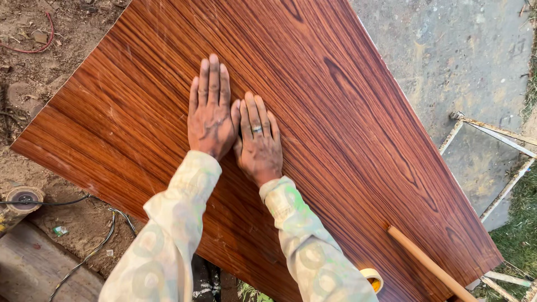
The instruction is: The person smooths a large wood-veneer panel by hand, then uses a metal file to round one corner. Afterward, they apply small pieces of masking tape along the panel's edge.
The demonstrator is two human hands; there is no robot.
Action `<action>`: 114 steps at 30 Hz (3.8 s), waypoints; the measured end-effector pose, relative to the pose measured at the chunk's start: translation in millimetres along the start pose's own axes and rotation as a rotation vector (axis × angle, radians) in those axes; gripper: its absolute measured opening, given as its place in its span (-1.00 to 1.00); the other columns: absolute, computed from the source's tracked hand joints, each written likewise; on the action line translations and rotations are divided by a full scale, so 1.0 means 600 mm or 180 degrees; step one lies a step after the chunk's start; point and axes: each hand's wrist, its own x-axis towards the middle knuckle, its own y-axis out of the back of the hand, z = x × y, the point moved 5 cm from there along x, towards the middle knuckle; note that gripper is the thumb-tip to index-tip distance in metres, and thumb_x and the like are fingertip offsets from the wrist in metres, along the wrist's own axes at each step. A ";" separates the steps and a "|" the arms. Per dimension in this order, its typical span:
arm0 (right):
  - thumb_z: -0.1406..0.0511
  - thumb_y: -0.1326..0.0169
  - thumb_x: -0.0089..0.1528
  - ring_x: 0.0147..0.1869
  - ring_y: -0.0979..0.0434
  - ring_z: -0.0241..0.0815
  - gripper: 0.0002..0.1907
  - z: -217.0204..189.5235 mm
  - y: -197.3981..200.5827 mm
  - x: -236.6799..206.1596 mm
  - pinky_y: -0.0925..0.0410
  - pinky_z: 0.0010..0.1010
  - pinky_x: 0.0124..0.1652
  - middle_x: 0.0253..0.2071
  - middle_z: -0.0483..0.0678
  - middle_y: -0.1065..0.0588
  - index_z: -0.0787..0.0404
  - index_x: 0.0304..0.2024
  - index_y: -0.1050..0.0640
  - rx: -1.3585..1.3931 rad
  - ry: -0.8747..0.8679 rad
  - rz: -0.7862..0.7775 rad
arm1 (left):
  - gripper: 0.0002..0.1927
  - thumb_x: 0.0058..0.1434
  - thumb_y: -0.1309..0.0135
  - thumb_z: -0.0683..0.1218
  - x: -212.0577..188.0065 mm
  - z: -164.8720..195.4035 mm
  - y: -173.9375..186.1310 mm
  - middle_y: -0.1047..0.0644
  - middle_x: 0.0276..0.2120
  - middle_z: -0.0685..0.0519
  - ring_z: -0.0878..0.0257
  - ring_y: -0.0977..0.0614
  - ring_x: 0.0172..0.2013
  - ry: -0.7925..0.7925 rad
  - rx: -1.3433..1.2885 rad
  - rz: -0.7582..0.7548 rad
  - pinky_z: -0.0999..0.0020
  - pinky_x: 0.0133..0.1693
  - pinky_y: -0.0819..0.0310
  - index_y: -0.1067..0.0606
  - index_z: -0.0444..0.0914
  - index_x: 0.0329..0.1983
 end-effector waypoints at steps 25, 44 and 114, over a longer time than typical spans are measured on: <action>0.08 0.11 0.35 0.62 0.09 0.15 -0.25 0.126 -0.114 -0.396 0.10 0.04 0.42 0.55 0.16 0.01 0.34 0.47 -0.11 -0.0131 -0.0876 -0.0263 | -0.20 0.42 0.22 0.24 -0.256 0.144 -0.158 0.07 0.55 -0.12 0.01 0.07 0.53 -0.0232 0.0066 -0.0169 0.05 0.45 0.22 0.01 -0.32 0.55; 0.12 0.18 0.41 0.67 0.04 0.01 -0.32 0.165 0.019 -0.016 0.06 -0.03 0.51 0.60 0.04 -0.03 0.20 0.54 -0.12 -0.0142 -0.0605 0.0132 | -0.09 0.48 0.14 0.27 0.089 0.124 -0.062 0.13 0.59 -0.20 -0.08 0.15 0.57 0.0172 0.0325 0.0066 -0.04 0.50 0.36 0.12 -0.38 0.61; -0.23 0.40 0.42 0.72 0.00 0.14 -0.10 0.058 -0.112 -0.319 0.03 0.10 0.57 0.63 0.13 -0.05 0.27 0.55 -0.11 0.0848 -0.0754 0.0261 | -0.02 0.45 0.23 0.40 -0.386 -0.050 -0.113 0.11 0.60 -0.27 -0.17 0.14 0.59 0.0391 0.0575 -0.0028 -0.21 0.52 0.42 0.13 -0.36 0.62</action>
